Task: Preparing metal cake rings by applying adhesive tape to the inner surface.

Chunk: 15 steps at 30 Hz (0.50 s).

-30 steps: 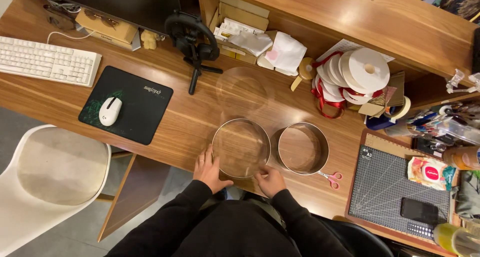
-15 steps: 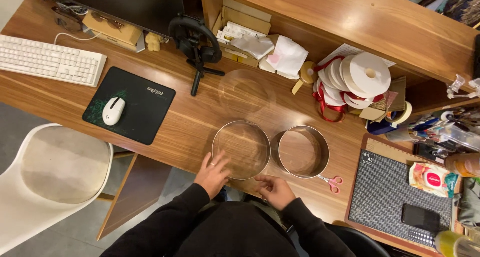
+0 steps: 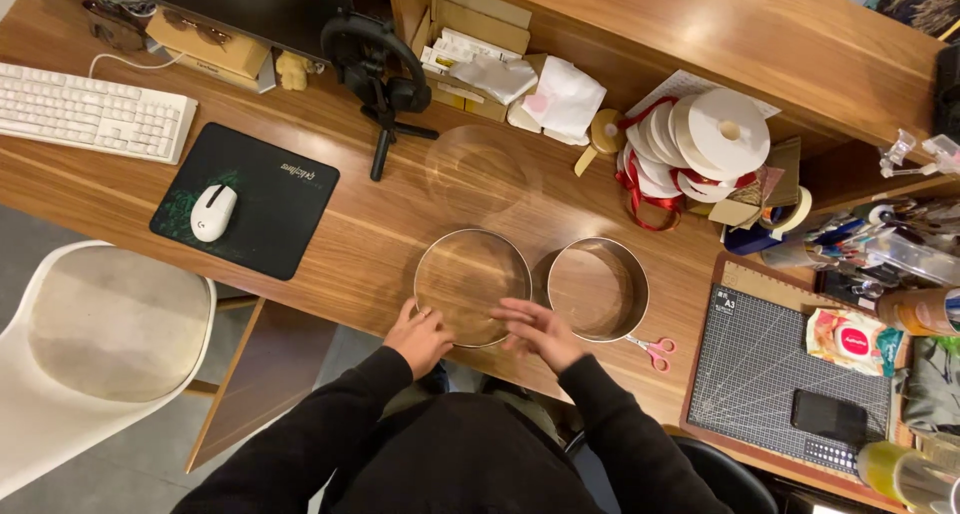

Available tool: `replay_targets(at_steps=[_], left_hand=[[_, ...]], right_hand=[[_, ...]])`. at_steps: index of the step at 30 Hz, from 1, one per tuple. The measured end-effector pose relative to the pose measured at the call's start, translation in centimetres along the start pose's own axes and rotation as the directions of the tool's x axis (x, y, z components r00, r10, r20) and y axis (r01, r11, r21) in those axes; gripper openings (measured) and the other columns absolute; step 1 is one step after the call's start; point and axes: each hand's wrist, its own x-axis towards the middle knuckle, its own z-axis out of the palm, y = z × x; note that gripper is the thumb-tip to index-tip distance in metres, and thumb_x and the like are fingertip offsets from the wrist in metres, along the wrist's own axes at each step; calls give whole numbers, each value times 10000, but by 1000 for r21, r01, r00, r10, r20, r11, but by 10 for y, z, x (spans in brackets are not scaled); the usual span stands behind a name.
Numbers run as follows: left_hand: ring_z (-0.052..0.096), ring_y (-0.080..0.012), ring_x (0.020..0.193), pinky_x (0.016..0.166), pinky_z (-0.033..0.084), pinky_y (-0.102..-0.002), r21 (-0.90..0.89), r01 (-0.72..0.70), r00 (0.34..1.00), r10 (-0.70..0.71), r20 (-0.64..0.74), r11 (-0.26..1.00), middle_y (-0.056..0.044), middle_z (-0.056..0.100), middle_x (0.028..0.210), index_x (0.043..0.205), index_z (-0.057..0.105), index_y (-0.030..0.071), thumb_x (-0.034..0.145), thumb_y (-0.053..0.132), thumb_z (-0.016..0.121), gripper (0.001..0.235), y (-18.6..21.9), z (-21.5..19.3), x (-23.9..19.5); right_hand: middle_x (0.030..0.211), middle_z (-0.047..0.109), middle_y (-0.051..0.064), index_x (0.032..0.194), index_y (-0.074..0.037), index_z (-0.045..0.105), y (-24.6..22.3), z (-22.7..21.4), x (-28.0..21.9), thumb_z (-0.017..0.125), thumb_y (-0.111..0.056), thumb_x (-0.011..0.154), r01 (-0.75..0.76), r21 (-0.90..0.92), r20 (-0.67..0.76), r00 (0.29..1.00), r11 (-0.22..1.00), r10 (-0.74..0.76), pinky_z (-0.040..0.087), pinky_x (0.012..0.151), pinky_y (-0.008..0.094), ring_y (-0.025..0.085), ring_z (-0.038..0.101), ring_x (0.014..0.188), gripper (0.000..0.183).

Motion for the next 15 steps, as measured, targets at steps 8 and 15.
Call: replay_targets(at_steps=[8, 15], left_hand=[[568, -230, 1289, 1345, 211, -640, -24, 28, 1000, -28, 9, 999, 25, 600, 1126, 1021, 778, 296, 990, 604, 800, 310, -13, -11, -1], [573, -281, 1326, 1307, 248, -661, -14, 25, 999, -26, -35, 1000, -22, 613, 1184, 1094, 719, 210, 989, 511, 840, 341, 5, -15, -9]], right_hand=[[1056, 905, 95, 1282, -320, 910, -3, 26, 81, 674, -700, 1058, -158, -987, -159, 987, 30, -17, 726, 834, 459, 356, 891, 976, 501], [962, 871, -17, 1035, -420, 891, -26, 22, 43, 814, -653, 957, 58, -998, 56, 951, -2, -305, 718, 789, 496, 368, 865, 899, 258]])
